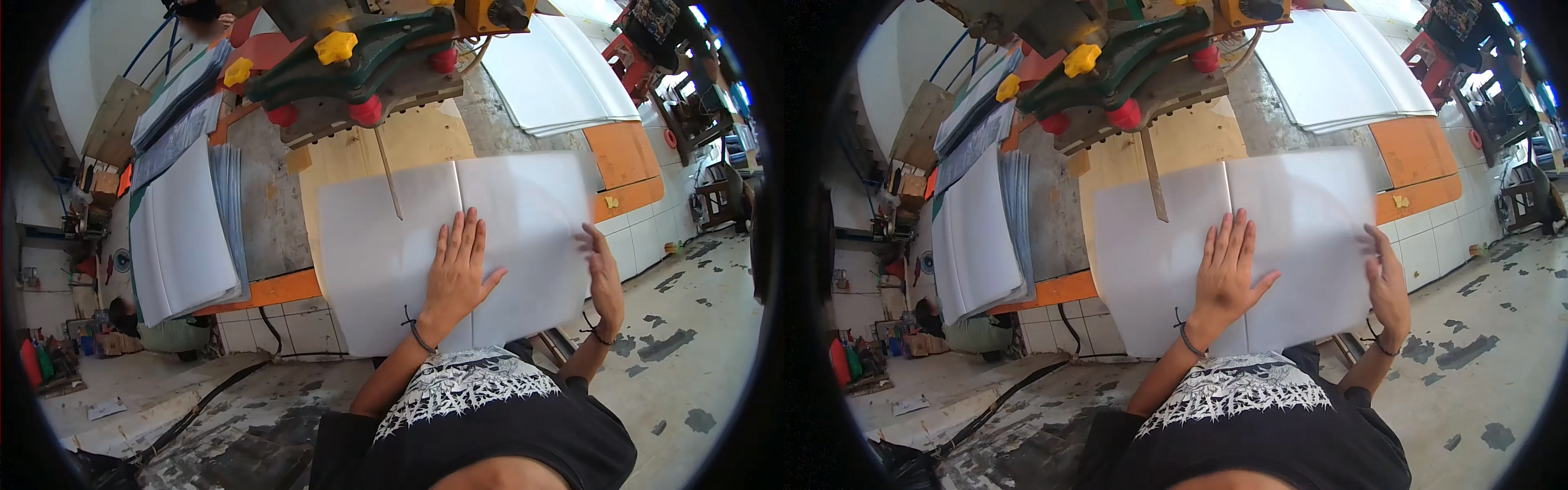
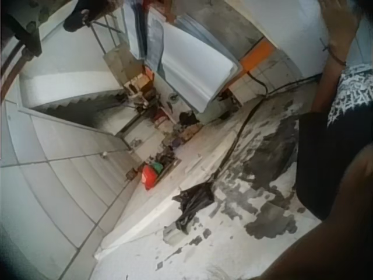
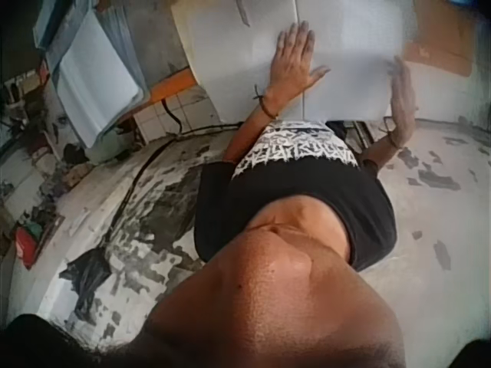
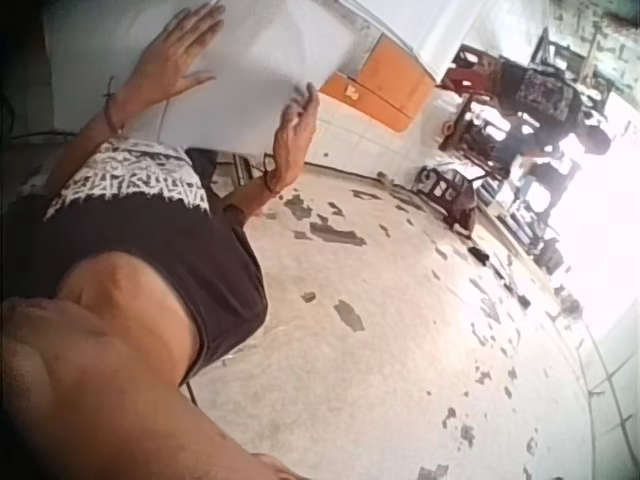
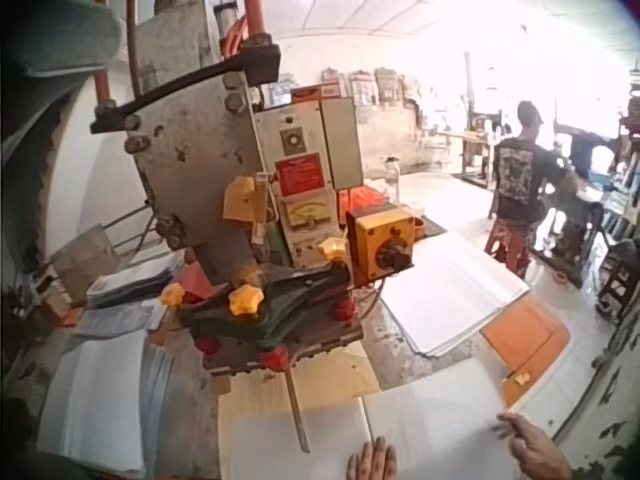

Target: The person takes plastic sheets from a stack one at a time, aligns each sheet under a pressing machine, holds it in place, and stacks the finished sheets onto a pile on the right.

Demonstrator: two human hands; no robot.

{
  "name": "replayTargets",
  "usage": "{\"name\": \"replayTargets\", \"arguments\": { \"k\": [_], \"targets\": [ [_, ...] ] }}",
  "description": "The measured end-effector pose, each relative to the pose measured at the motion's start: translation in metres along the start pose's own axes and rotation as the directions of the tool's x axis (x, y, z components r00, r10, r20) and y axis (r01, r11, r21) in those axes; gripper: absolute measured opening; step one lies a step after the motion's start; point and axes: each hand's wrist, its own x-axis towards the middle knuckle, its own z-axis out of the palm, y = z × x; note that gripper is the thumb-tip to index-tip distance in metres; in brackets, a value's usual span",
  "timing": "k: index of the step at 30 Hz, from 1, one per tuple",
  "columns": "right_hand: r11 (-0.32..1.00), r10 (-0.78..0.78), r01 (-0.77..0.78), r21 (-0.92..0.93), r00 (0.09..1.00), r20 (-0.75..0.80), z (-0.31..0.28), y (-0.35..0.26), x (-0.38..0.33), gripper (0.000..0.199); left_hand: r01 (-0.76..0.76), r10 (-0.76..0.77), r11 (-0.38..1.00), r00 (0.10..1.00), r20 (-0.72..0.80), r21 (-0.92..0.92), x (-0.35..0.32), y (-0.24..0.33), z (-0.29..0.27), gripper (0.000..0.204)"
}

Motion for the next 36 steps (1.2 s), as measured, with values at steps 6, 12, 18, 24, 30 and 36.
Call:
{"name": "replayTargets", "arguments": {
  "k": [6,12,18,24,30,36],
  "targets": [
    [0.99,0.09,-0.093,0.108,0.995,0.039,-0.001,-0.02,-0.004,0.019,0.011,-0.013,0.988,1.0,-0.01,-0.155,0.007,-0.003,-0.005,0.079],
    [0.926,-0.362,0.231,0.298,0.768,0.529,0.035,-0.094,0.014,0.01,0.014,-0.015,0.63,1.0,0.006,-0.777,0.015,-0.025,-0.026,0.086],
    [0.88,-0.471,0.235,0.412,0.541,0.697,0.109,-0.11,0.028,0.033,0.227,-0.167,0.039,0.962,0.218,-0.973,-0.006,-0.028,-0.044,0.139],
    [0.867,-0.487,0.194,0.459,0.525,0.698,0.116,-0.111,0.03,0.041,0.044,-0.235,-0.053,0.97,0.055,-0.998,-0.036,-0.03,-0.101,0.132],
    [0.899,-0.407,0.142,0.414,0.621,0.67,0.12,-0.11,0.042,0.027,0.349,-0.65,0.232,0.75,0.122,-0.908,-0.042,-0.042,-0.125,0.027],
    [0.912,-0.353,0.342,-0.227,0.936,-0.006,0.131,-0.068,0.095,0.028,0.399,-0.7,0.301,0.709,0.084,-0.866,-0.046,-0.074,-0.137,0.026]
  ]
}}
